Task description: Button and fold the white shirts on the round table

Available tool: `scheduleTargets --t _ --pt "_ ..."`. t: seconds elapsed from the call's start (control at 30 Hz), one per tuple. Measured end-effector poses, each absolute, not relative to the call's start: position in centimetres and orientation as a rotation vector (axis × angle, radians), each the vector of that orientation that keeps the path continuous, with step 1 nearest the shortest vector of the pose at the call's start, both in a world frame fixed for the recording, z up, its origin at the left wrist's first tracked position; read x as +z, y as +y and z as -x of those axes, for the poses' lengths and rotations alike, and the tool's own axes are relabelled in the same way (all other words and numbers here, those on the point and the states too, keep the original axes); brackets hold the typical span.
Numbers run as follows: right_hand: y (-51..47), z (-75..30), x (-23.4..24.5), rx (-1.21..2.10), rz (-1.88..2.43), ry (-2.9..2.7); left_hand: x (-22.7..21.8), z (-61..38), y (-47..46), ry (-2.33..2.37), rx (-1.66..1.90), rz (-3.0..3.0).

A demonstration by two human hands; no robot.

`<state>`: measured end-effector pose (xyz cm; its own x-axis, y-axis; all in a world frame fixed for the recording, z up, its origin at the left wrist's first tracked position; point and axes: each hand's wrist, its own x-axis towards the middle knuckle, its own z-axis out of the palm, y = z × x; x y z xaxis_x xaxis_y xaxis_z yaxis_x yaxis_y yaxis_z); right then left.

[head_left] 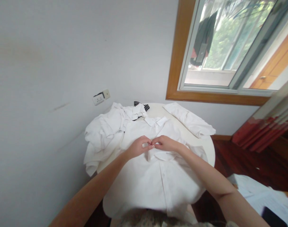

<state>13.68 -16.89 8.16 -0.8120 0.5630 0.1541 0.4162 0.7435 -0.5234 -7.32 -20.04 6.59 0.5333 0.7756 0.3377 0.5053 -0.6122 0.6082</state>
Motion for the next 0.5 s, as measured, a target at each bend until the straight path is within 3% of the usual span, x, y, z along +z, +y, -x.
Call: scheduleTargets --t 0.3,0.5 --pt "-15.7 -19.6 8.4 0.740 1.017 -2.545 6.6 6.7 -22.6 0.991 0.747 -2.284" --pt "-16.8 -22.9 8.7 1.053 1.014 -2.440 7.1 6.5 -25.0 0.921 0.750 -2.391"
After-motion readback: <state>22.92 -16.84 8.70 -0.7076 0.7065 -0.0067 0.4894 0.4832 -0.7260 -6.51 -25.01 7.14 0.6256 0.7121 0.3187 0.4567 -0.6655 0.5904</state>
